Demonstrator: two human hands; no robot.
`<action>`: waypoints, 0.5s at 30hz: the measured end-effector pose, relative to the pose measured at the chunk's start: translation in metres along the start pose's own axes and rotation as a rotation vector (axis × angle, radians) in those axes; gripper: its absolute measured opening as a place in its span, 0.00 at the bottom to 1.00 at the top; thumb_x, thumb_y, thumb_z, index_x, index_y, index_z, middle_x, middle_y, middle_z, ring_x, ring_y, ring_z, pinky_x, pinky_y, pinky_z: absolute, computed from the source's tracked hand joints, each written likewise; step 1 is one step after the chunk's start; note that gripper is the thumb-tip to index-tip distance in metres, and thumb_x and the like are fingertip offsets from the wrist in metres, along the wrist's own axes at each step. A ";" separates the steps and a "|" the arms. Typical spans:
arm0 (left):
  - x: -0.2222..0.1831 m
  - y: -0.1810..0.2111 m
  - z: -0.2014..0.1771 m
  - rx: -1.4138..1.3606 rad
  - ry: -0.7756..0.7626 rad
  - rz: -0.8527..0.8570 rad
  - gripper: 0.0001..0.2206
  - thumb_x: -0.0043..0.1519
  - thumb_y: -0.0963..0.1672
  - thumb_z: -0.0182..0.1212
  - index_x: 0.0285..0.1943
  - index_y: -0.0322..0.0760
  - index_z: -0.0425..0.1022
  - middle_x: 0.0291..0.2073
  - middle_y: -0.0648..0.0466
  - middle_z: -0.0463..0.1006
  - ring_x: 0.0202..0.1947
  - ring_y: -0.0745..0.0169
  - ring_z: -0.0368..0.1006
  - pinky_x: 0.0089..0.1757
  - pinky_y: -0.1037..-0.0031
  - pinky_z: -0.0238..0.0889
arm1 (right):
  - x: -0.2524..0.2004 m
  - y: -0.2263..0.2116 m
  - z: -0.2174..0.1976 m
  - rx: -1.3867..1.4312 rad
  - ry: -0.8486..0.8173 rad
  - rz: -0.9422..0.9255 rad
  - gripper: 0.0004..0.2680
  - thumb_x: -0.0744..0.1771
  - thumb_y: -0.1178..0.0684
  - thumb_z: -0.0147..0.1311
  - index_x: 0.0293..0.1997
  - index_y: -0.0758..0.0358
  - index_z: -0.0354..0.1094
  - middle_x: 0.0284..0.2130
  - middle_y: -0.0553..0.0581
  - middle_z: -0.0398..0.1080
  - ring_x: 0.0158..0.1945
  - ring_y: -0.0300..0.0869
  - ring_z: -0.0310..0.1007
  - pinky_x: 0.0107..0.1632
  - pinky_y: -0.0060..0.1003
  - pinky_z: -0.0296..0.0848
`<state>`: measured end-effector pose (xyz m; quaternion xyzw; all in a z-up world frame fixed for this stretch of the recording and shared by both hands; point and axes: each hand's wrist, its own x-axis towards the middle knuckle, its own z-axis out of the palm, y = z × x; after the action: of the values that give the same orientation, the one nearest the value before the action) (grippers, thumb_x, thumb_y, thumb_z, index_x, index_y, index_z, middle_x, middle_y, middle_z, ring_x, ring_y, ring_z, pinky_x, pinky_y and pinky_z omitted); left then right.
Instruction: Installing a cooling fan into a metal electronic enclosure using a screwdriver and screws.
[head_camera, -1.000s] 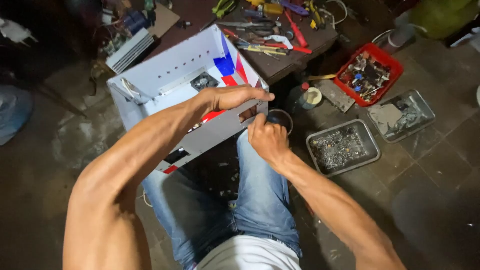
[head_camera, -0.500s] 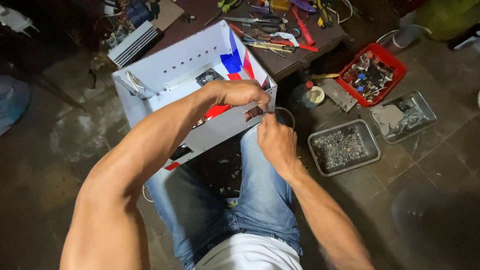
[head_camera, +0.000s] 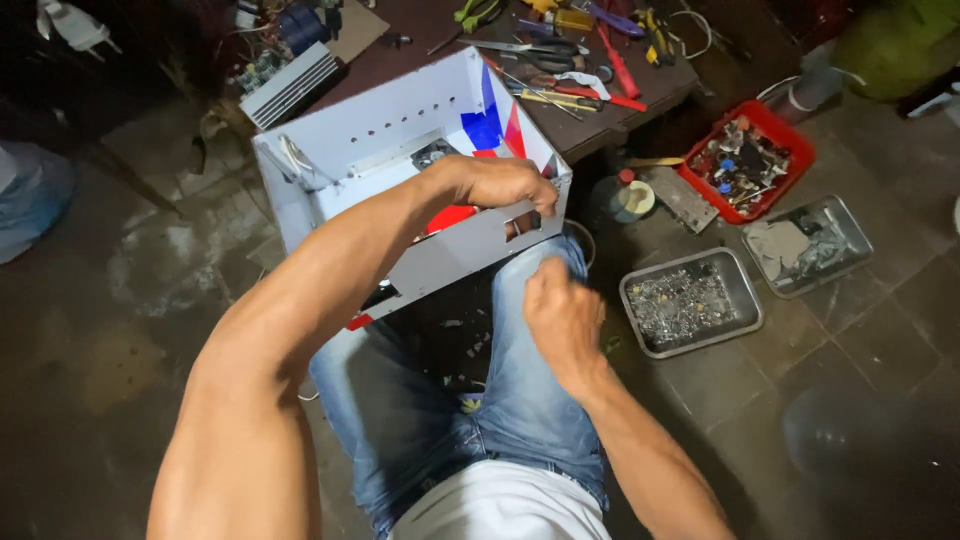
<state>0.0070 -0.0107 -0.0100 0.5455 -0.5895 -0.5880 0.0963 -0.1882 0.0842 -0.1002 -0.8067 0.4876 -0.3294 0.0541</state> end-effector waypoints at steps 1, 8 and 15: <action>-0.006 0.007 0.002 -0.009 0.017 -0.037 0.11 0.52 0.49 0.64 0.31 0.37 0.81 0.22 0.47 0.78 0.24 0.60 0.75 0.28 0.72 0.75 | -0.006 -0.006 -0.012 -0.001 -0.014 -0.028 0.05 0.68 0.48 0.47 0.36 0.52 0.66 0.08 0.59 0.64 0.18 0.54 0.73 0.21 0.49 0.71; -0.066 0.042 -0.004 0.038 0.117 -0.253 0.38 0.50 0.64 0.57 0.54 0.31 0.75 0.41 0.43 0.76 0.39 0.57 0.74 0.38 0.72 0.73 | -0.013 -0.012 0.015 0.481 -0.152 0.206 0.05 0.68 0.49 0.49 0.37 0.52 0.71 0.22 0.60 0.74 0.32 0.55 0.78 0.32 0.49 0.76; -0.112 0.028 -0.008 -0.141 0.049 -0.222 0.21 0.56 0.57 0.59 0.37 0.37 0.77 0.26 0.55 0.74 0.24 0.63 0.71 0.25 0.77 0.65 | -0.002 -0.027 0.014 0.564 -0.149 0.217 0.06 0.68 0.51 0.48 0.38 0.55 0.72 0.27 0.61 0.76 0.37 0.57 0.77 0.37 0.53 0.75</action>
<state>0.0417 0.0614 0.0738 0.6133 -0.4801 -0.6216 0.0833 -0.1601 0.0963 -0.1011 -0.7251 0.4550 -0.3838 0.3463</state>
